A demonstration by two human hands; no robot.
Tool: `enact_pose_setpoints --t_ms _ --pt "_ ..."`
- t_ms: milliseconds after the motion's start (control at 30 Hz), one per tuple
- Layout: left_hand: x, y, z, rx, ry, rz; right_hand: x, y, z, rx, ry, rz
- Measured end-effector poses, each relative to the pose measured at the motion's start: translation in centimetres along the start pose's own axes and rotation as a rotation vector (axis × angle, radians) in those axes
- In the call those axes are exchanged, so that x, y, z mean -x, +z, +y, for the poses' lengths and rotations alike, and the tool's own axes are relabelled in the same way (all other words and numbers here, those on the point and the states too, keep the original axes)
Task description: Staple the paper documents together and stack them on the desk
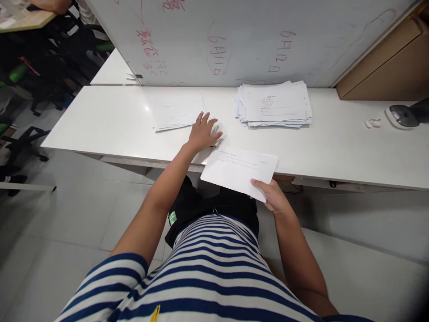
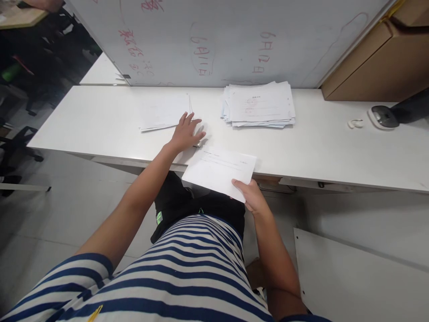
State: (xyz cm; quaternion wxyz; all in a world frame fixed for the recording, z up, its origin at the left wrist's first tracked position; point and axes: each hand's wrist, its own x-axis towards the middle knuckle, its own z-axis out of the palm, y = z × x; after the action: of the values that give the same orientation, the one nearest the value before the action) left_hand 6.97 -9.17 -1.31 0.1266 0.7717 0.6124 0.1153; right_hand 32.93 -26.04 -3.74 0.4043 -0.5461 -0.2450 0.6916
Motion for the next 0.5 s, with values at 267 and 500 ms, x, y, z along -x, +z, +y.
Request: enact_pose_setpoints --t_ms 267,500 --pt "-0.81 0.66 0.08 -0.035 0.025 -0.046 0.24 0.08 -0.12 0.024 0.0 0.019" --pt "-0.38 -0.23 0.29 0.038 -0.019 -0.069 0.08 -0.12 0.34 0.038 0.013 0.02"
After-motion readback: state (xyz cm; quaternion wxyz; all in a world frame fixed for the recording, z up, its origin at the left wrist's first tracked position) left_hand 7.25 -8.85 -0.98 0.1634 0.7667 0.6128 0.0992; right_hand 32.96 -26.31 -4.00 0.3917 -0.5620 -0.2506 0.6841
